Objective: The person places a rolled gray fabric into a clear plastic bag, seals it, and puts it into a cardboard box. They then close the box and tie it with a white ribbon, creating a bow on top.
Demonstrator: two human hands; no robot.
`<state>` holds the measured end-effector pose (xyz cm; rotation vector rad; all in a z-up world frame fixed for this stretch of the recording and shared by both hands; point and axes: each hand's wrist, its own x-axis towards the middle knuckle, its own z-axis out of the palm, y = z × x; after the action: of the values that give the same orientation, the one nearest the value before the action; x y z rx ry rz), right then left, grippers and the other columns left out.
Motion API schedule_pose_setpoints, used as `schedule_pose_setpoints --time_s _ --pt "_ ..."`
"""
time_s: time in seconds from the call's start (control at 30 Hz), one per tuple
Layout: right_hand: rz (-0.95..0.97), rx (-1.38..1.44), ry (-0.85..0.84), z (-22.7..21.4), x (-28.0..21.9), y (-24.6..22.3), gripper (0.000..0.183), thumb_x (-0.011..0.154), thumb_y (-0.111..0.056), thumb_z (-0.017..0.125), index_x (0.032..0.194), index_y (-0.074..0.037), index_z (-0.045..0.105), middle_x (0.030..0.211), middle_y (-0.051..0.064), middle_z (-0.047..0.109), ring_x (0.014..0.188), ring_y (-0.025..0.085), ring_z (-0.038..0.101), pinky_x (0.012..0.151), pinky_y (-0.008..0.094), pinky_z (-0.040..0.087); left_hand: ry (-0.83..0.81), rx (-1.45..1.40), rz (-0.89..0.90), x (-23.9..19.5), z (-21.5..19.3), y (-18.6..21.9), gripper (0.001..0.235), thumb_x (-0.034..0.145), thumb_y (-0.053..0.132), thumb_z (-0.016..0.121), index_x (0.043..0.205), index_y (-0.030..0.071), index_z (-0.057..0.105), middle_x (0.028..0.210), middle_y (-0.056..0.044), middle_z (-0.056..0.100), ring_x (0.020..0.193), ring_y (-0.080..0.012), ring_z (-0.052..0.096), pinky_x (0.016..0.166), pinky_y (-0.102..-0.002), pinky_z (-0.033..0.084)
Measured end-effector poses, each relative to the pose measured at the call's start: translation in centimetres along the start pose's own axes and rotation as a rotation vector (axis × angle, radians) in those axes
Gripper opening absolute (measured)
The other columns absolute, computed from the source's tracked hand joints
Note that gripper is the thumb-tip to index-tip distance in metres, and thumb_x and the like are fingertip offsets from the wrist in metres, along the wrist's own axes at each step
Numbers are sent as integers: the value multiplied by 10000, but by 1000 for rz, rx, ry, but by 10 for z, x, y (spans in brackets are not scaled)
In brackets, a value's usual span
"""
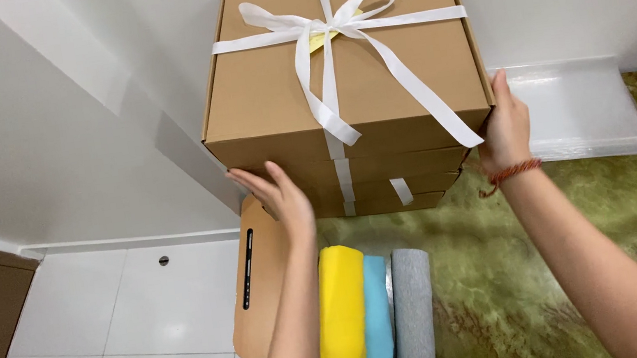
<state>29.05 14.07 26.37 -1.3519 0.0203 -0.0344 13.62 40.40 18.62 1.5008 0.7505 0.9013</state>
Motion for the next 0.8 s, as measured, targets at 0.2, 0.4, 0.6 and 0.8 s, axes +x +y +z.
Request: schedule_pose_setpoints --time_s 0.2,0.4,0.6,0.8 --pt "-423 -485 -108 -71 -15 145 539 1166 -256 605 1617 9 476 1451 314 605 1305 464 576 1023 598 535 -267 86 57 -73 34 5 854 1153 326 462 1721 67 -121 1734 -240 -292 1597 -499 -114 1264 -680 69" --pt "-465 -579 -110 -81 23 154 737 869 -178 941 1532 -90 631 1317 196 720 1164 409 683 893 470 621 -316 257 119 -64 33 -10 942 1066 125 591 1705 -10 -89 1713 -317 -268 1572 -582 -17 1262 -665 188" --pt "-353 -790 -218 -63 -17 101 829 899 -334 902 1580 -49 526 1368 267 685 1244 439 659 986 538 590 -368 291 -7 -71 23 9 943 1058 132 594 1716 15 -71 1743 -256 -232 1581 -561 60 1228 -687 285" --pt "-54 -1234 -462 -165 -17 177 903 970 -577 729 1660 -80 425 1710 212 377 1599 385 296 1301 540 280 -416 345 108 -124 49 -44 821 1044 97 567 1704 -20 93 1775 -274 -32 1582 -536 164 1265 -642 277"
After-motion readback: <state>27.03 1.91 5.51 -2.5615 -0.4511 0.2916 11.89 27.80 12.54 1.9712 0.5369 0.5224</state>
